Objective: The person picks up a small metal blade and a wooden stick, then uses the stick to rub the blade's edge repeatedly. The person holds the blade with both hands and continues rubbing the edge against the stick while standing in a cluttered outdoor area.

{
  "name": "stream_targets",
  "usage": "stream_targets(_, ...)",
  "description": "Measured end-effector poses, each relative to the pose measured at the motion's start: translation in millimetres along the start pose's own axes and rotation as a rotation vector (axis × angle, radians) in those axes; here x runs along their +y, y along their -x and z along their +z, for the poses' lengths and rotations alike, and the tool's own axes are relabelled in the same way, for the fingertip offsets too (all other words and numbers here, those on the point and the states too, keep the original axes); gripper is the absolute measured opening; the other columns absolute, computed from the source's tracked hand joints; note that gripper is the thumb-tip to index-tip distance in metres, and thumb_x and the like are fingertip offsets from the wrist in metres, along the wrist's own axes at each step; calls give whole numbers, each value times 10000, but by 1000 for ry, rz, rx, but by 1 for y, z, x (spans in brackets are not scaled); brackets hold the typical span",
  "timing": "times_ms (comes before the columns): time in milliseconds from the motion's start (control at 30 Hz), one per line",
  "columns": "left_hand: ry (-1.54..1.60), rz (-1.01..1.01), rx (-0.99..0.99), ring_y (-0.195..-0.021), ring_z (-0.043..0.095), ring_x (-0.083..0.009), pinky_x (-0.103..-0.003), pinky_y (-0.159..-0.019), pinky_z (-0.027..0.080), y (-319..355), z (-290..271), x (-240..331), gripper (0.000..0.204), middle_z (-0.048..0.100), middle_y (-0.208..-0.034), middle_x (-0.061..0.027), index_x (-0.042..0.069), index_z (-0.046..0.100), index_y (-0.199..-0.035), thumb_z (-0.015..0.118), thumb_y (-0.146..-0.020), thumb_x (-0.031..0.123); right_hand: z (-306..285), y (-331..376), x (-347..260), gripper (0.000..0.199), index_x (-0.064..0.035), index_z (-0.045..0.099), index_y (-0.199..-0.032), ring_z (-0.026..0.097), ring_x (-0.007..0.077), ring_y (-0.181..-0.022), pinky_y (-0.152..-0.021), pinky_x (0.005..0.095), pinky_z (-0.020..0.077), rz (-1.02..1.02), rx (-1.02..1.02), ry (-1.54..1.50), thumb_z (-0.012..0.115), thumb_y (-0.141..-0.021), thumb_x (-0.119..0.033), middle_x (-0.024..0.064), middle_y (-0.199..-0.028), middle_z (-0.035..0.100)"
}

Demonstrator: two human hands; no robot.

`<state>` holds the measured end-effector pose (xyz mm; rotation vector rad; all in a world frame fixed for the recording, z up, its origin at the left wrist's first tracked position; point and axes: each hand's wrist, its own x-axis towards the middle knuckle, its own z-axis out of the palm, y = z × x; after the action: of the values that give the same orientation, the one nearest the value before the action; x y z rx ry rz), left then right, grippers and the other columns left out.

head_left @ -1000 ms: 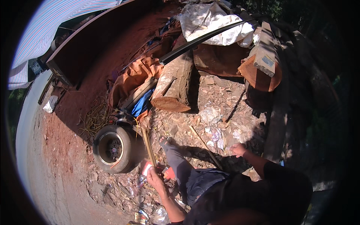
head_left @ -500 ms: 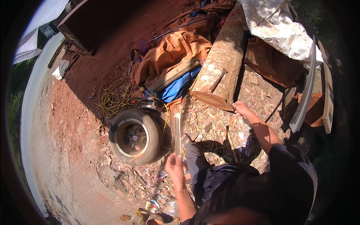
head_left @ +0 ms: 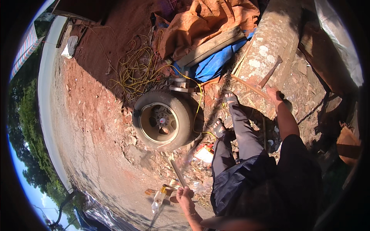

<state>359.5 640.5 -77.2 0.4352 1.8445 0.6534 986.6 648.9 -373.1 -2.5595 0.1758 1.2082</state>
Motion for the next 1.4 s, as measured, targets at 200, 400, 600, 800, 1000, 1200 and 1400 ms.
stream_targets(200,344,-131,-42,-569,524,-146,-341,-566,489,7,60,-32,120,542,-679,-11,73,564,-850,640,-929,121,12,-46,-42,739,34,509,-1319,641,357,-1046,-765,501,574,42,-32,-135,621,-893,-559,217,-1250,593)
stream_targets(400,183,-121,-39,-589,541,-160,-368,-610,519,-2,130,-3,140,551,-686,-16,65,577,-879,659,-928,167,15,-104,-37,645,27,569,-1207,687,307,-830,-670,475,583,163,17,-68,666,-865,-510,176,-1098,644)
stream_targets(600,290,-175,-8,-665,531,-164,-428,-723,480,-14,143,37,125,545,-760,17,127,566,-881,677,-913,175,7,-104,-19,450,-52,565,-1169,675,309,-912,-711,474,578,150,-196,-571,663,-874,-378,159,-1076,634)
stream_targets(800,545,-177,-55,-764,540,-184,-619,-851,385,-46,172,75,152,551,-803,7,115,556,-917,694,-898,175,-14,-33,-24,206,-138,515,-929,587,185,-608,-560,342,527,156,-334,-1110,640,-880,-295,18,-757,564)
stream_targets(1000,418,-54,-241,-506,526,-147,-293,-439,428,-67,233,178,274,590,-743,-22,107,589,-984,720,-909,335,-26,115,-107,204,-120,545,-890,554,150,-530,-453,311,477,38,-259,-808,656,-877,-291,19,-698,546)
stream_targets(1200,431,-34,-519,-503,488,-123,-255,-434,358,-54,292,297,179,590,-760,-19,141,565,-1014,505,-1019,309,-64,260,-236,244,-57,533,-930,557,167,-556,-505,314,499,-505,-434,-978,608,-848,-274,59,-735,549)
stream_targets(1400,432,183,-789,-551,521,-131,-261,-434,386,-35,345,390,277,593,-839,-65,79,504,-1202,495,-928,123,-120,361,-315,416,-43,520,-1133,538,105,-500,-441,246,487,-953,-786,-1036,526,-1006,-440,54,-764,552)
